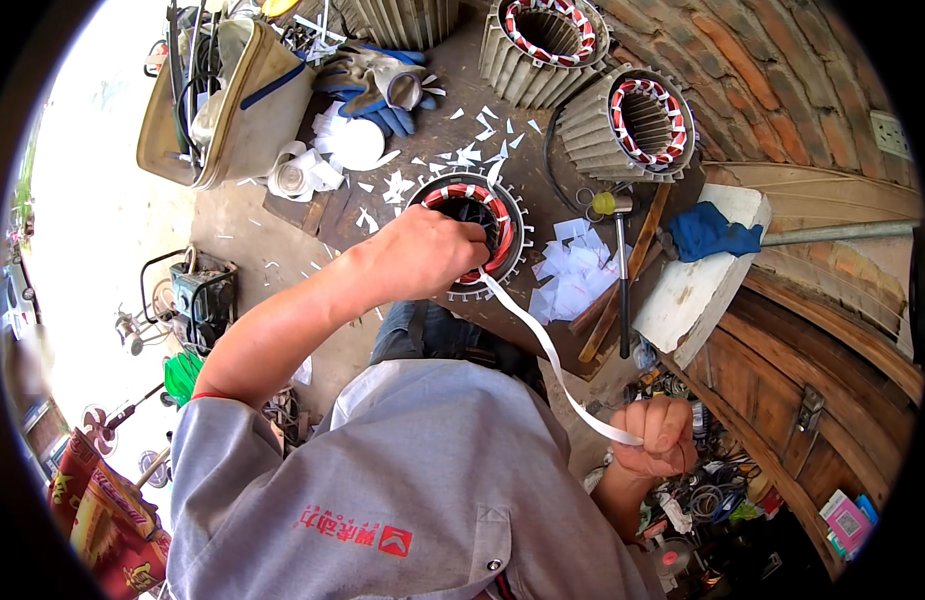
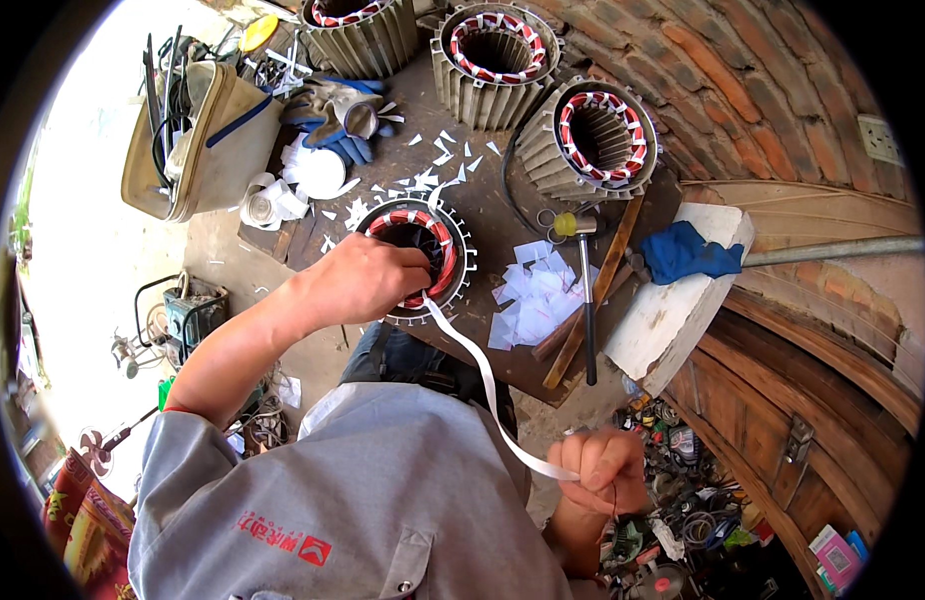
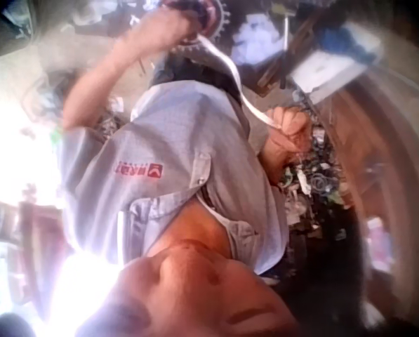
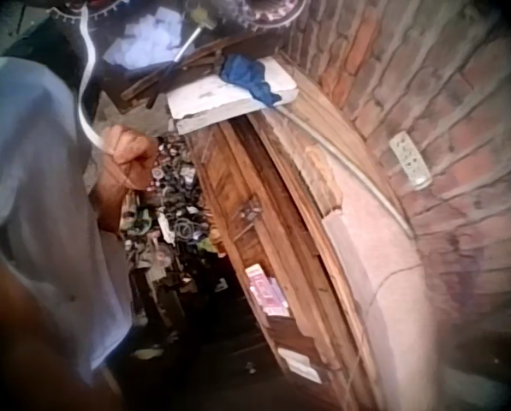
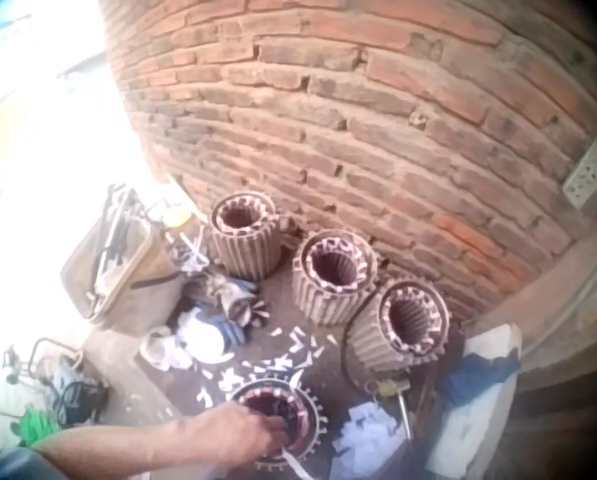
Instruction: The person inserts white insulating strips into the slots of a motor stator core, tucking them in by hand. They then use a hammer and a metal tool to tap the strips flush with the stator surface. The person repeats this process for multiple slots around the stator.
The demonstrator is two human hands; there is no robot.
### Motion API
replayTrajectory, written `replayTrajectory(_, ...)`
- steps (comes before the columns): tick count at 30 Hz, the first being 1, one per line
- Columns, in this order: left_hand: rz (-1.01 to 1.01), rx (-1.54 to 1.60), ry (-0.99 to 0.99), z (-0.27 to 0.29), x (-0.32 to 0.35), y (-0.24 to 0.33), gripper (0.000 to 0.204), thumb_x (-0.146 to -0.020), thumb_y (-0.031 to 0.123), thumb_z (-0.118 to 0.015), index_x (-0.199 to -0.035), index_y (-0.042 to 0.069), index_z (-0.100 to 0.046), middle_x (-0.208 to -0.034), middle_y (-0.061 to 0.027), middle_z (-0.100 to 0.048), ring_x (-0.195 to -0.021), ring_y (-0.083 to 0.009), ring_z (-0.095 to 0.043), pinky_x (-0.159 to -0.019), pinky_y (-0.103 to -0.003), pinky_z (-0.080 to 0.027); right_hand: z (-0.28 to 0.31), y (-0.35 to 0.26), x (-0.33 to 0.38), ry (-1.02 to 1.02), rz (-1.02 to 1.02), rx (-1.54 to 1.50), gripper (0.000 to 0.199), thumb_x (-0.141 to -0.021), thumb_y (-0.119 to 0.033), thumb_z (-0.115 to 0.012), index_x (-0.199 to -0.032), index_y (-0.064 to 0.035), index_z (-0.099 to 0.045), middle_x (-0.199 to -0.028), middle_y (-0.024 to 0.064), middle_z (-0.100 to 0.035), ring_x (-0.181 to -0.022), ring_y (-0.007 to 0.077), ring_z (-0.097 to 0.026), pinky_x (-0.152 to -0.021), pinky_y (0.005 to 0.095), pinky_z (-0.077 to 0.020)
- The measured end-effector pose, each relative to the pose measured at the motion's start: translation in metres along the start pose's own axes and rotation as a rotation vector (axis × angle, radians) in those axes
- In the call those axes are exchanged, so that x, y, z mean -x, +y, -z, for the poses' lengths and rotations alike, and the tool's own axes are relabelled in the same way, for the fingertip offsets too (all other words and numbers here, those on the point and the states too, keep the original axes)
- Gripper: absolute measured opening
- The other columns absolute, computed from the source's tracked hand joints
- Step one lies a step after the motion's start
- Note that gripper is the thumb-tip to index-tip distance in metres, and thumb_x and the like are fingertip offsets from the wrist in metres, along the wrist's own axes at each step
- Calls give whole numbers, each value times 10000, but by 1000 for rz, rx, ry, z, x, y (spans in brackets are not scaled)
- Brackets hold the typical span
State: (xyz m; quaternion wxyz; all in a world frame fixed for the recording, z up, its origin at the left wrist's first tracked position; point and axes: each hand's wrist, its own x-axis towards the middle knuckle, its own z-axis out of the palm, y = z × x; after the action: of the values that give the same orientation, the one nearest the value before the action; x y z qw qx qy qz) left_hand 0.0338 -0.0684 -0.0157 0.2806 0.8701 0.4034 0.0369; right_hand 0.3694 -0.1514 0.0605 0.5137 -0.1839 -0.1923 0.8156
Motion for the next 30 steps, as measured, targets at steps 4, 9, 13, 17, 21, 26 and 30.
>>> replayTrajectory(4,-23,28,-11,4,-3,-4,110,-777,84,-641,-880,92,-678,-952,-45,-676,-851,-275,-694,-720,-392,-558,8,12,1,61,-6,3,115,-829,-31,-652,-899,59,-663,-638,49,-520,-628,162,-398,-613,335,-302)
replayTrajectory(9,-11,31,-24,7,-6,-4,70,-789,131,-650,-845,91,-666,-926,-46,-674,-835,-276,-689,-692,-392,-556,8,15,-2,64,6,42,127,-874,-34,-620,-946,64,-655,-652,41,-501,-658,163,-400,-620,337,-303)
replayTrajectory(13,130,-89,16,0,-8,3,110,-793,176,-664,-846,80,-656,-882,-61,-655,-803,-296,-680,-660,-402,-555,6,17,-9,55,0,96,132,-895,-45,-610,-938,75,-645,-668,55,-505,-670,164,-412,-619,334,-323)
replayTrajectory(17,106,113,192,0,-3,14,124,-775,140,-668,-865,64,-632,-844,-81,-620,-765,-304,-663,-639,-410,-551,10,26,-14,148,-1,237,157,-919,-57,-607,-939,98,-621,-694,83,-512,-678,165,-420,-597,320,-356)
replayTrajectory(21,12,300,214,0,12,28,151,-802,50,-664,-951,50,-640,-983,-84,-641,-828,-313,-668,-697,-400,-569,12,28,-15,140,-16,224,156,-930,-66,-600,-941,89,-619,-690,72,-505,-676,158,-414,-597,319,-350)
replayTrajectory(26,189,162,173,4,9,4,260,-806,23,-623,-1063,29,-662,-1104,-118,-667,-906,-347,-687,-729,-463,-567,13,30,-17,137,-11,214,176,-944,-93,-609,-942,83,-619,-687,59,-496,-664,149,-404,-597,316,-341)
replayTrajectory(30,162,126,-66,10,-6,4,173,-810,85,-618,-963,36,-681,-955,-145,-696,-836,-347,-698,-723,-454,-562,15,29,-16,140,-2,215,185,-945,-101,-615,-942,83,-619,-686,57,-495,-663,148,-408,-601,315,-343)
